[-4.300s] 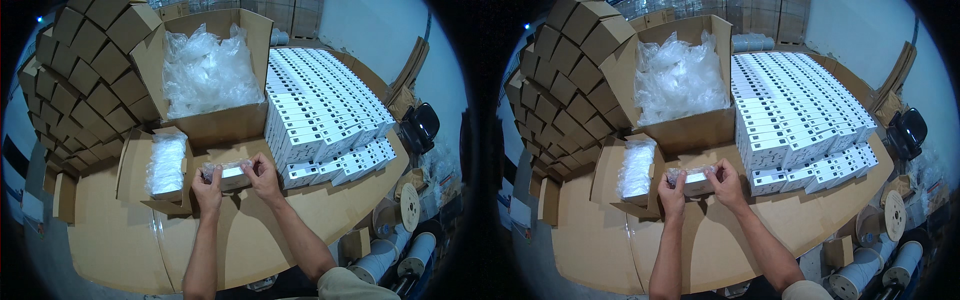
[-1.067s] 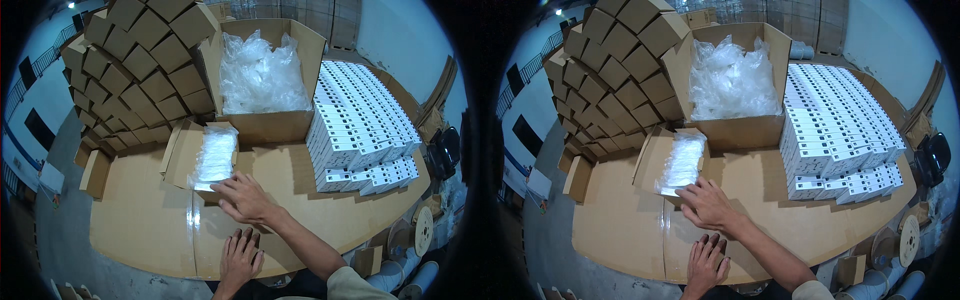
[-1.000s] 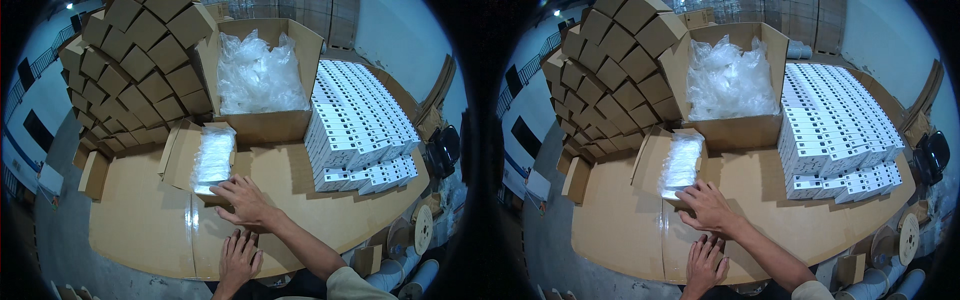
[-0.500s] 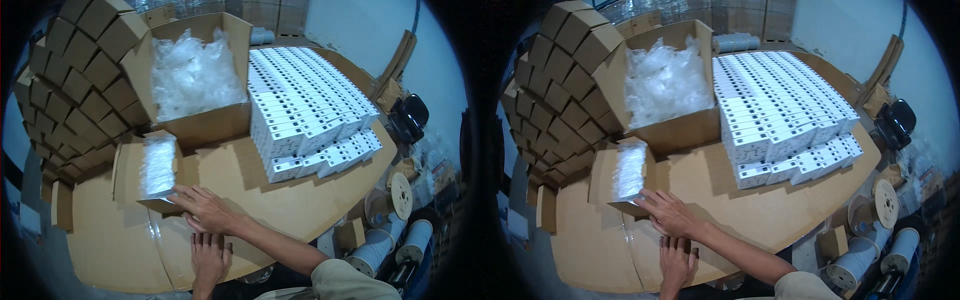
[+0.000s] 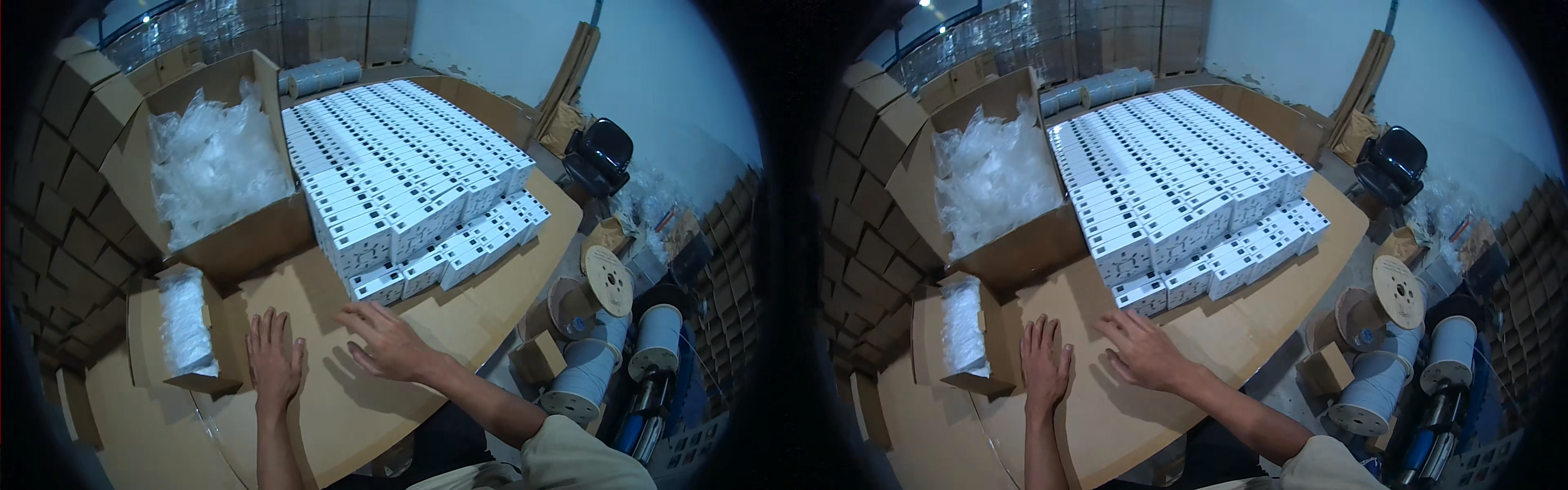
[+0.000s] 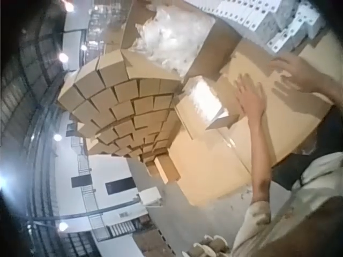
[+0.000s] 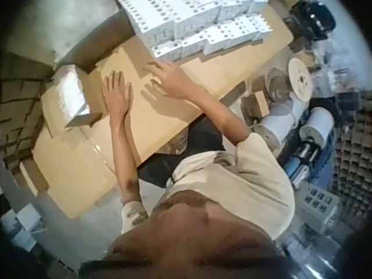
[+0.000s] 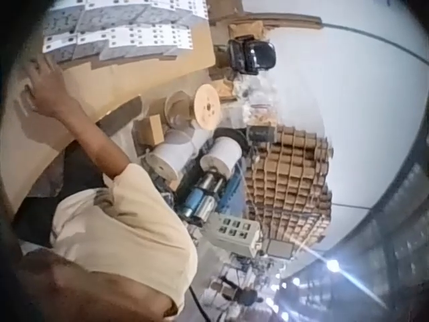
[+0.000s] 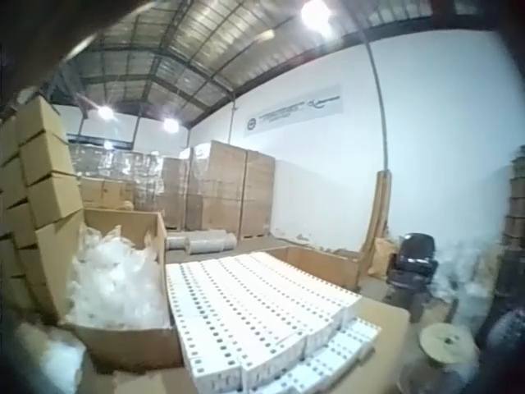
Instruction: Packaging small product boxes into plastic bags and cardboard containers in a warehouse environment.
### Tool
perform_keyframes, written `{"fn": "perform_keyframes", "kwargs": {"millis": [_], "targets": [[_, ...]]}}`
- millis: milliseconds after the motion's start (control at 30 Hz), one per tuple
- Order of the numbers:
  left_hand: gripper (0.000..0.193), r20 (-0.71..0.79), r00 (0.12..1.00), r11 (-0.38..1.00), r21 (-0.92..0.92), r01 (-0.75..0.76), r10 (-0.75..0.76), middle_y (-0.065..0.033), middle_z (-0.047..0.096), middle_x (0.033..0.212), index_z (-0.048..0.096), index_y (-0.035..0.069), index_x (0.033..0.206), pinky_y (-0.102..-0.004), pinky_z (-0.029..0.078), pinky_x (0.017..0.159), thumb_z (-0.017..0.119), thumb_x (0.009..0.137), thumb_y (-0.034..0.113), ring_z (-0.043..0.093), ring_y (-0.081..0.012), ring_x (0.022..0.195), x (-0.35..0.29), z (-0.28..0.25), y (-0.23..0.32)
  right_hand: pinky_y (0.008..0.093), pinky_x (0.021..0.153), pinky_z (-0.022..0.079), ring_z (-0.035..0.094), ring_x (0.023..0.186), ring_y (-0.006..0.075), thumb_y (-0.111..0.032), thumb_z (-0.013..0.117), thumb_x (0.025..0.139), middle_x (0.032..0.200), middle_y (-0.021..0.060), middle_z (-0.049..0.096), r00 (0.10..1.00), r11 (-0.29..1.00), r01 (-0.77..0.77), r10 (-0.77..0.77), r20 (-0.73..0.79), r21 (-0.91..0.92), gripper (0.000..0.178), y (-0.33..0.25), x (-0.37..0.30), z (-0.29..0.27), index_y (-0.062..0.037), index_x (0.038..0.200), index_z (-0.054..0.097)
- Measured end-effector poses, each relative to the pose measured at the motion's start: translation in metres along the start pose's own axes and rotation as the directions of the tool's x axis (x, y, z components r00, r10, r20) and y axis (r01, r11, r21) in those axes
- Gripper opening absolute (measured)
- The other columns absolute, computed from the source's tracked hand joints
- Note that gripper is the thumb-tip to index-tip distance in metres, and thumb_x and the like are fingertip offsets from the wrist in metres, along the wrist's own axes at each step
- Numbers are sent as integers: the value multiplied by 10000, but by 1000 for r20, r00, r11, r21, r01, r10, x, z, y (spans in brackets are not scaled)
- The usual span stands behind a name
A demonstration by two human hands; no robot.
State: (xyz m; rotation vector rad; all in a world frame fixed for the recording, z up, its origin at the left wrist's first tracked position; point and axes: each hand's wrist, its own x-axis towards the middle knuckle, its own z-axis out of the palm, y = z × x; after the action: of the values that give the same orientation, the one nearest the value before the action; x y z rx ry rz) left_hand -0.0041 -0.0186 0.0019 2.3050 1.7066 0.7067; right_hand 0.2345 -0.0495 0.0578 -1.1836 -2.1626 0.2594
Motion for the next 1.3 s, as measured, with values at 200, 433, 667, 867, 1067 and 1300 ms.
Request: {"fn": "perform_keyframes", "kwargs": {"millis": [200,433,667,867,1067,1300], "targets": [[512,3,999,999,20,-38,38,-159,397,1530,491,77,1409,-535,228,1198,607,944,255,299,-405,1446,5,-2,-9,427,932,485,559,1124,325,-29,698,780,1229,148,567,968,978,-28,-25,-249,-209,490,27,17,-45,-33,1258,590],[516,28,999,999,17,-31,31,-163,388,1537,481,79,1424,-550,218,1198,599,958,267,274,-401,1462,5,0,-9,442,989,403,488,1240,319,-54,730,784,1385,81,520,948,849,-70,-106,-299,-524,505,35,50,-56,-99,1273,611],[519,45,999,1000,-3,-5,5,-158,378,1546,472,80,1437,-541,199,1212,589,968,270,255,-391,1476,5,-5,-6,428,962,402,518,1206,296,-29,624,844,1299,111,562,946,852,5,-173,-273,-524,283,44,55,-52,-46,1126,614],[527,32,999,999,1,-35,35,-151,382,1548,473,77,1438,-536,198,1211,595,964,272,260,-386,1474,6,-1,-12,417,949,410,551,1154,275,-15,602,837,1204,67,610,952,883,65,-194,-236,-464,227,52,59,-54,-50,1061,603],[538,28,999,1000,7,-28,28,-151,383,1548,477,78,1435,-531,199,1208,608,955,284,262,-384,1471,5,0,-15,396,952,417,581,1114,262,-13,757,759,1133,7,671,942,911,122,-232,-244,-395,317,54,67,-59,-96,1035,625],[541,18,999,999,-5,-33,33,-157,394,1539,478,74,1435,-531,211,1203,614,953,280,271,-393,1464,5,0,-12,389,935,415,585,1075,247,-46,733,789,1072,-2,651,960,937,184,-236,-151,-296,268,48,73,-71,-108,1025,622]]}}
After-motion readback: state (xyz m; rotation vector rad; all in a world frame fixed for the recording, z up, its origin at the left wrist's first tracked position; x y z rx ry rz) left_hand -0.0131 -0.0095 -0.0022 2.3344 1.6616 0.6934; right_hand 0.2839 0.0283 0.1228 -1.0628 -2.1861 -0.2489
